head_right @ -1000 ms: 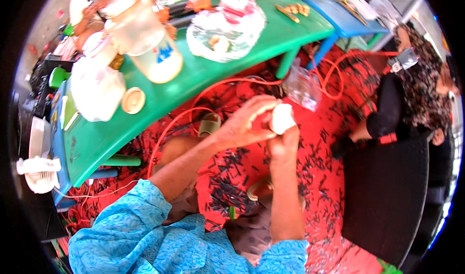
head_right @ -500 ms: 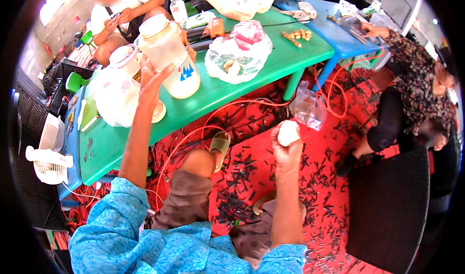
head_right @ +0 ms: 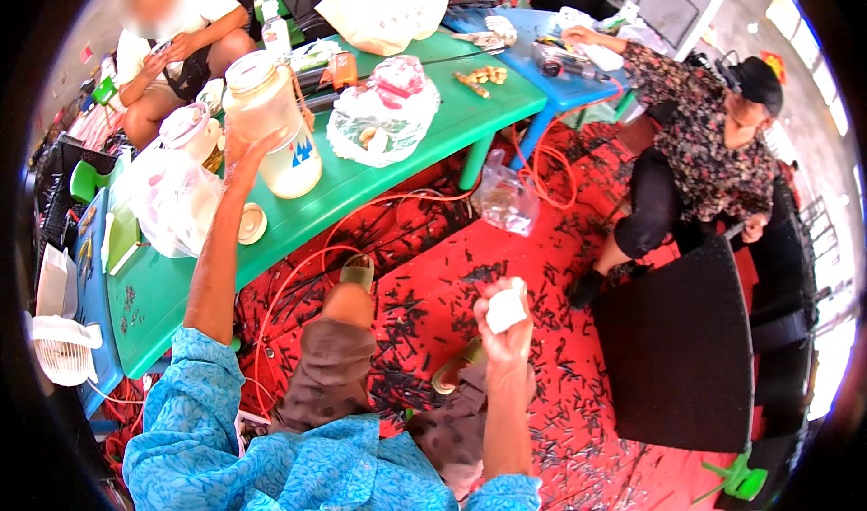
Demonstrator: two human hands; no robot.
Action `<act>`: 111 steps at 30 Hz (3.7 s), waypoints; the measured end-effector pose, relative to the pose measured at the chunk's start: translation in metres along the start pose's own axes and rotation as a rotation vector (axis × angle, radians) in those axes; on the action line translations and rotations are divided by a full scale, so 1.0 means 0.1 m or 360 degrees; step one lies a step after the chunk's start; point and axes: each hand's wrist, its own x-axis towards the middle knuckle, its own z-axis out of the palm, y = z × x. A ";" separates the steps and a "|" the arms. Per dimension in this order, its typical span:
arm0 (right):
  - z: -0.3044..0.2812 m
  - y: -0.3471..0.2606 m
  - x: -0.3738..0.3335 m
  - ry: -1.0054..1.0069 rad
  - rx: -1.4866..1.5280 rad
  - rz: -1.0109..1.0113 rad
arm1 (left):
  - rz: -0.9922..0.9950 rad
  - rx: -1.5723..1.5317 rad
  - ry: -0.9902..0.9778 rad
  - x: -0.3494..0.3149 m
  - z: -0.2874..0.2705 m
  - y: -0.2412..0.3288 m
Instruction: The person breaks apart a white food item by hand, then picks up a large translucent container and brings it close to the camera before continuing to handle the food.
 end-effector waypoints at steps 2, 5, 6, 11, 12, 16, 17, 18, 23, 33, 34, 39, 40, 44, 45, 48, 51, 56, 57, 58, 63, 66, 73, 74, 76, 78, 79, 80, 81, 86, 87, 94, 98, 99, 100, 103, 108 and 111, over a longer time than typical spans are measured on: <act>0.05 0.06 -0.34 0.0059 -0.0036 -0.0127 | -0.0085 -0.0045 -0.0049 -0.08 0.01 0.18; -0.04 0.09 -0.75 0.0086 -0.0175 -0.0203 | 0.0186 0.0188 0.0008 -0.22 0.03 0.24; -0.07 0.15 -0.85 0.0102 -0.0278 -0.0236 | 0.0241 0.0210 -0.0005 -0.32 0.01 0.37; -0.38 0.33 -1.21 0.0172 -0.0427 -0.0207 | 0.0058 -0.0419 -0.0306 -0.74 -0.13 0.68; -0.42 0.35 -1.26 0.0064 -0.0406 -0.0175 | 0.0086 -0.0483 -0.0361 -0.86 -0.10 0.82; -0.62 0.39 -1.32 -0.0198 -0.0257 -0.0076 | 0.0728 0.0154 -0.0571 -1.25 0.06 1.40; -0.70 0.39 -1.31 -0.0320 -0.0337 -0.0060 | 0.0917 0.0294 -0.0570 -1.31 0.08 1.55; -0.71 0.44 -1.33 -0.0264 -0.0359 -0.0059 | 0.0952 0.0096 -0.0530 -1.35 0.14 1.58; -0.58 0.70 -1.31 -0.0118 -0.0356 -0.0052 | 0.0792 -0.0906 -0.0952 -1.38 0.18 1.98; -0.72 0.43 -1.32 0.0012 -0.0397 0.0036 | 0.1268 -0.0821 -0.0184 -1.56 0.53 2.58; -0.78 0.39 -1.34 0.0039 -0.0433 -0.0009 | 0.1339 -0.0791 -0.0259 -1.50 0.49 2.58; -0.76 0.52 -1.29 -0.0033 -0.0426 -0.0028 | 0.1783 -0.0480 -0.0340 -1.31 0.28 2.59; -0.77 0.54 -1.27 -0.0039 -0.0424 -0.0027 | 0.1805 -0.0446 -0.0286 -1.32 0.27 2.63; -0.79 0.53 -1.26 -0.0062 -0.0426 -0.0043 | 0.1622 -0.0442 -0.0224 -1.41 0.21 2.86; -0.79 0.53 -1.27 -0.0066 -0.0422 -0.0048 | 0.1588 -0.0485 -0.0270 -1.42 0.21 2.80; -0.77 0.53 -1.27 -0.0080 -0.0429 -0.0054 | 0.1554 -0.0420 -0.0257 -1.40 0.20 2.83; -0.74 0.54 -1.28 -0.0071 -0.0434 -0.0058 | 0.1573 -0.0496 -0.0240 -1.38 0.19 2.86; -0.73 0.60 -1.29 -0.0060 -0.0410 -0.0041 | 0.1284 -0.0588 0.0519 -1.56 0.66 3.27; -0.72 0.60 -1.29 -0.0057 -0.0415 -0.0041 | 0.1205 -0.0593 0.0716 -1.60 0.78 3.39; -0.72 0.61 -1.29 -0.0058 -0.0420 -0.0033 | 0.1262 -0.0539 0.0555 -1.56 0.66 3.39; -0.69 0.51 -1.27 -0.0046 -0.0447 -0.0061 | 0.1441 -0.0541 -0.0081 -1.37 0.27 3.23; -0.69 0.55 -1.28 -0.0019 -0.0447 -0.0054 | 0.1424 -0.0517 -0.0234 -1.38 0.14 3.19; -0.62 0.52 -1.29 -0.0064 -0.0456 -0.0074 | 0.1331 -0.0514 -0.0493 -1.35 0.03 3.18; -0.62 0.53 -1.29 -0.0083 -0.0447 -0.0061 | 0.1311 -0.0508 -0.0524 -1.35 0.01 3.19; -0.61 0.54 -1.28 -0.0118 -0.0428 -0.0036 | 0.1263 -0.0497 -0.0604 -1.35 -0.04 3.22; -0.60 0.59 -1.28 -0.0090 -0.0451 -0.0033 | 0.1232 -0.0460 -0.0661 -1.38 -0.11 3.28; -0.60 0.61 -1.28 -0.0076 -0.0461 -0.0030 | 0.1219 -0.0433 -0.0689 -1.38 -0.16 3.31; -0.58 0.57 -1.28 -0.0117 -0.0452 -0.0040 | 0.1210 -0.0442 -0.0720 -1.37 -0.15 3.31; -0.59 0.53 -1.29 -0.0130 -0.0447 -0.0051 | 0.1208 -0.0434 -0.0757 -1.35 -0.16 3.30; -0.61 0.56 -1.29 -0.0158 -0.0420 -0.0029 | 0.1536 -0.0320 -0.0549 -1.29 -0.05 3.34; -0.61 0.53 -1.30 -0.0166 -0.0426 -0.0042 | 0.1557 -0.0338 -0.0550 -1.27 -0.03 3.31; -0.63 0.53 -1.30 -0.0198 -0.0420 -0.0033 | 0.1238 -0.0464 -0.0690 -1.35 -0.08 3.33; -0.65 0.55 -1.30 -0.0176 -0.0416 -0.0020 | 0.1237 -0.0431 -0.0738 -1.35 -0.10 3.32; -0.64 0.57 -1.30 -0.0178 -0.0411 -0.0014 | 0.1245 -0.0420 -0.0736 -1.35 -0.11 3.32; -0.65 0.59 -1.29 -0.0172 -0.0404 -0.0008 | 0.1240 -0.0401 -0.0758 -1.35 -0.12 3.33; -0.63 0.49 -1.32 -0.0158 -0.0442 -0.0060 | 0.1225 -0.0421 -0.0868 -1.31 -0.13 3.31; -0.63 0.53 -1.32 -0.0156 -0.0447 -0.0045 | 0.1178 -0.0449 -0.0830 -1.35 -0.15 3.34; -0.62 0.57 -1.30 -0.0166 -0.0443 -0.0035 | 0.1222 -0.0474 -0.0591 -1.38 -0.02 3.30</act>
